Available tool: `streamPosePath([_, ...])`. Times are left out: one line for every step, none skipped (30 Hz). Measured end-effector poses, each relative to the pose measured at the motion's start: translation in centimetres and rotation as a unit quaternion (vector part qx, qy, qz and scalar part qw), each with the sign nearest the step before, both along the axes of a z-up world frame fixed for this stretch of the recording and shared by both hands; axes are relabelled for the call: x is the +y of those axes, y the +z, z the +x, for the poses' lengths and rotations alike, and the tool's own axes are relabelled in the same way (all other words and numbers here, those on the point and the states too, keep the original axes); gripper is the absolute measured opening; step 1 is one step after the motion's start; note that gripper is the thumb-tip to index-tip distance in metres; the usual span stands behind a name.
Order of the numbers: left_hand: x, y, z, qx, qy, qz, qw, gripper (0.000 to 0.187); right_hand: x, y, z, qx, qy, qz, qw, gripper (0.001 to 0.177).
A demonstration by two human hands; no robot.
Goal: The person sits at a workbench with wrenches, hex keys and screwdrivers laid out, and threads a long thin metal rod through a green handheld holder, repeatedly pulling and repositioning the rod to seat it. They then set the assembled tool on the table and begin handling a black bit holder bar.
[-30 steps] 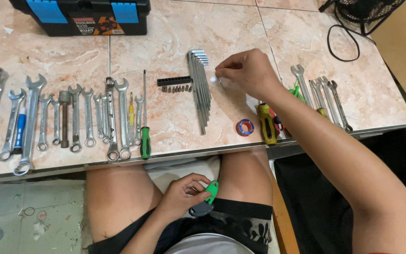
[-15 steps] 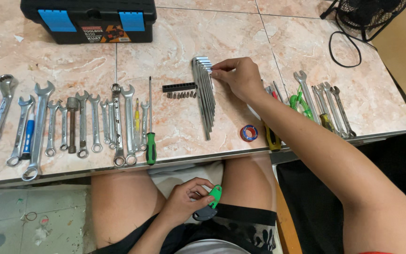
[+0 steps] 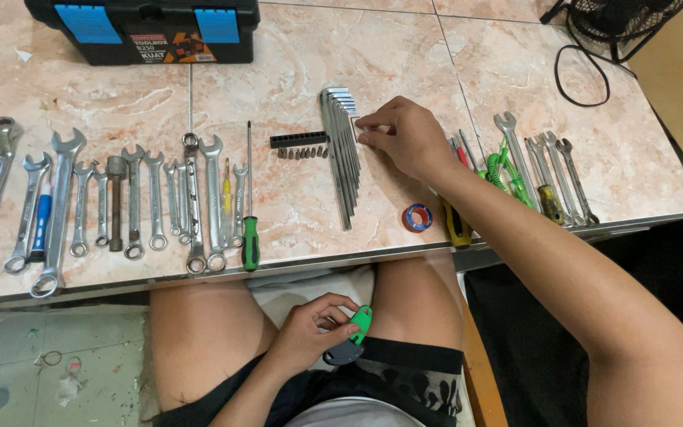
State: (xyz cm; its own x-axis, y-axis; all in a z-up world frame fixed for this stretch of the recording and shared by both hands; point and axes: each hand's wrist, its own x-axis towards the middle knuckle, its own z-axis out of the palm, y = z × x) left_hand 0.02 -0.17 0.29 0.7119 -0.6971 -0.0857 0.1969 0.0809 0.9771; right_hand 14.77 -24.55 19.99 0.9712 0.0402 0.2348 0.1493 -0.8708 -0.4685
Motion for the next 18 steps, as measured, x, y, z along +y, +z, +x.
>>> streamPosePath([0.00, 0.02, 0.07, -0.001, 0.000, 0.002, 1.000, 0.031, 0.02, 0.07, 0.10, 0.001, 0.000, -0.006, 1.000, 0.026])
streamPosePath([0.04, 0.03, 0.03, 0.000, 0.001, 0.004, 1.000, 0.031, 0.11, 0.03, 0.13, 0.004, 0.001, -0.012, 1.000, 0.027])
streamPosePath([0.08, 0.04, 0.01, 0.001, 0.002, 0.006, 1.000, 0.031, 0.20, -0.01, 0.16, 0.007, 0.000, -0.015, 1.000, 0.027])
streamPosePath([0.10, 0.05, 0.05, -0.002, 0.003, 0.003, 1.000, 0.031, 0.24, -0.01, 0.20, 0.009, -0.002, -0.019, 1.000, 0.027])
streamPosePath([0.11, 0.06, 0.09, -0.004, 0.004, 0.000, 1.000, 0.031, 0.26, -0.01, 0.26, 0.011, -0.003, -0.022, 1.000, 0.027])
streamPosePath([0.13, 0.07, 0.08, -0.006, 0.004, -0.002, 1.000, 0.031, 0.26, -0.07, 0.22, 0.010, -0.003, -0.022, 1.000, 0.027])
streamPosePath([0.12, 0.08, 0.10, -0.005, 0.003, 0.001, 1.000, 0.031, 0.24, -0.11, 0.20, 0.009, -0.003, -0.023, 1.000, 0.026])
streamPosePath([0.11, 0.09, 0.14, -0.004, 0.003, 0.004, 1.000, 0.031, 0.26, -0.16, 0.23, 0.008, -0.002, -0.023, 1.000, 0.026])
streamPosePath([0.10, 0.10, 0.14, -0.002, 0.002, 0.007, 1.000, 0.032, 0.26, -0.18, 0.27, 0.011, -0.004, -0.027, 1.000, 0.026])
streamPosePath([0.10, 0.12, 0.13, -0.002, 0.002, 0.007, 1.000, 0.032, 0.30, -0.21, 0.36, 0.014, -0.005, -0.032, 0.999, 0.026])
streamPosePath([0.07, 0.13, 0.14, -0.001, 0.001, 0.008, 1.000, 0.032, 0.33, -0.25, 0.42, 0.016, -0.006, -0.036, 0.999, 0.026])
streamPosePath([0.01, 0.13, 0.17, -0.001, 0.000, 0.009, 1.000, 0.032, 0.31, -0.28, 0.47, 0.016, -0.004, -0.037, 0.999, 0.026])
streamPosePath([0.00, 0.13, 0.17, -0.001, 0.001, 0.012, 1.000, 0.032, 0.27, -0.32, 0.53, 0.015, -0.003, -0.038, 0.999, 0.026])
streamPosePath([-0.01, 0.12, 0.17, -0.002, 0.001, 0.015, 1.000, 0.032, 0.20, -0.37, 0.55, 0.014, -0.002, -0.039, 0.999, 0.026])
streamPosePath([-0.01, 0.11, 0.17, -0.002, 0.000, 0.018, 1.000, 0.032, 0.13, -0.43, 0.59, 0.012, 0.001, -0.040, 0.999, 0.026])
streamPosePath([0.00, 0.11, 0.17, 0.002, -0.001, 0.012, 1.000, 0.032, 0.07, -0.50, 0.61, 0.010, 0.004, -0.041, 0.999, 0.026])
streamPosePath([0.03, 0.11, 0.19, 0.005, -0.002, 0.005, 1.000, 0.032, 0.02, -0.57, 0.61, 0.007, 0.007, -0.042, 0.999, 0.026])
streamPosePath([0.05, 0.11, 0.19, 0.009, -0.003, -0.001, 1.000, 0.033, 0.00, -0.61, 0.67, 0.001, 0.011, -0.040, 0.999, 0.026])
